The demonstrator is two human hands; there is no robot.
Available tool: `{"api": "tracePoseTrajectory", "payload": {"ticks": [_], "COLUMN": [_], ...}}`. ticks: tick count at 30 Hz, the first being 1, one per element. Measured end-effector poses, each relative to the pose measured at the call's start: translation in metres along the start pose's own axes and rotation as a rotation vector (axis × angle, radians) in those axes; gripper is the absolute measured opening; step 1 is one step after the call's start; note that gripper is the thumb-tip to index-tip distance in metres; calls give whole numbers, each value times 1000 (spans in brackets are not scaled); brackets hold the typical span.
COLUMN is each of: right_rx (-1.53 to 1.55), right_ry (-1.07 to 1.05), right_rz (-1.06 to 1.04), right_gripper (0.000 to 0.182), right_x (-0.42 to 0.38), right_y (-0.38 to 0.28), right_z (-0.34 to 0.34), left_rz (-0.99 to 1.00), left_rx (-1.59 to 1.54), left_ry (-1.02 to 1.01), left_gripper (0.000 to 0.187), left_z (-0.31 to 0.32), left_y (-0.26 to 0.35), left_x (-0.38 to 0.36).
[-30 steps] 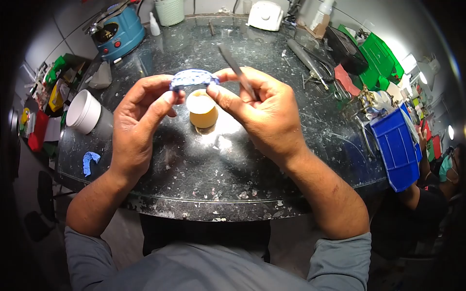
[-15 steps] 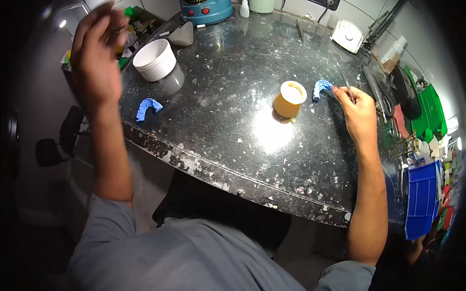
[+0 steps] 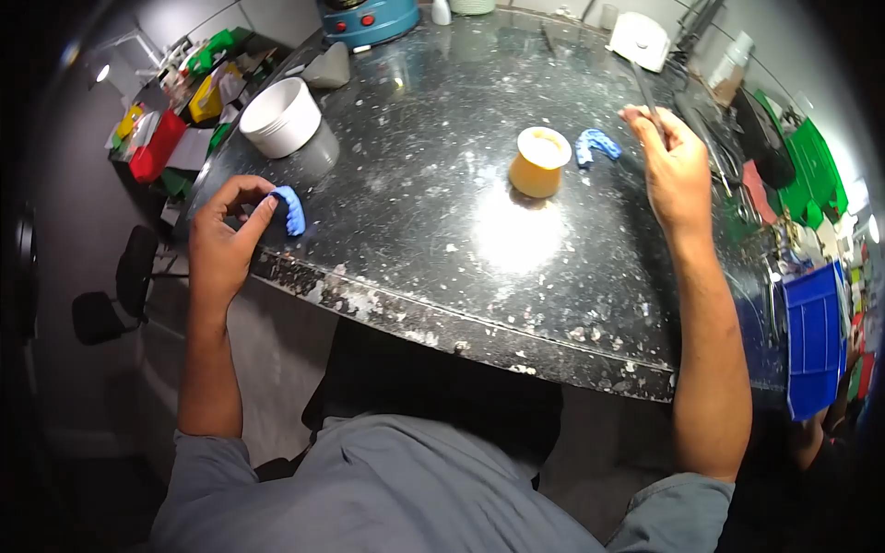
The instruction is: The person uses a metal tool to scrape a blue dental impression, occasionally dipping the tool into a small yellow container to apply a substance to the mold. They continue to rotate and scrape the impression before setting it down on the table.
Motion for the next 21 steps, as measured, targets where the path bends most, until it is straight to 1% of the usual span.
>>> {"api": "tracePoseTrajectory", "payload": {"ticks": [1,2,3,5,6,7,8,9,10,11,12,13,14,15,16,17,19,21], "right_rx": [21,25,38,-14,-8,0,132,103,52,4,32,15,74,135,190,295,212,69], "right_ry": [14,6,26,72,66,51,45,90,125,161,145,179,167,154,191,160,218,8], "right_rz": [-13,-59,-75,-36,-4,17,10,-88,-185,-282,-250,-228,-138,-40,-58,-78,-190,-305], "right_gripper": [21,22,25,30,32,33,37,41,44,46,47,49,51,52,54,53,46,38], "right_x": [-1,-1,-4,-9,-13,-13,-13,-12,-13,-14,-13,-13,-14,-16,-17,-17,-22,-27], "right_y": [-4,-7,-17,-32,-34,-37,-35,-44,-53,-62,-62,-61,-53,-44,-46,-49,-71,-81], "right_z": [0,0,2,3,2,1,2,1,-1,-4,-5,-10,-15,-17,-15,-9,3,18], "left_rz": [-53,31,43,62,82,32,-22,-75,-109,-97,-80,-70,-74,-109,-147,-116,-149,-85], "left_rx": [-66,-140,-288,-585,-719,-901,-1031,-1153,-1236,-1283,-1315,-1344,-1347,-1327,-1305,-1282,-1351,-1383], "left_ry": [-6,27,30,-25,-120,-230,-381,-525,-629,-697,-743,-797,-806,-771,-733,-712,-665,-690], "left_gripper": [10,10,11,14,21,29,31,34,37,35,40,45,45,51,58,69,74,82], "left_z": [5,7,13,22,30,45,64,80,102,113,124,135,142,142,143,143,147,142], "left_y": [0,11,16,48,65,83,99,114,123,137,145,155,160,165,165,166,159,158], "left_x": [5,12,21,42,55,63,69,73,77,77,76,74,71,69,66,64,58,55]}}
Point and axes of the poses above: each hand's wrist, its own x-axis towards the middle knuckle, its own z-axis out of the palm, y = z × x, the point moved 10 cm from there along x, towards the middle knuckle, and after that the axes turned 10 degrees about x, right-handed, at the moved point
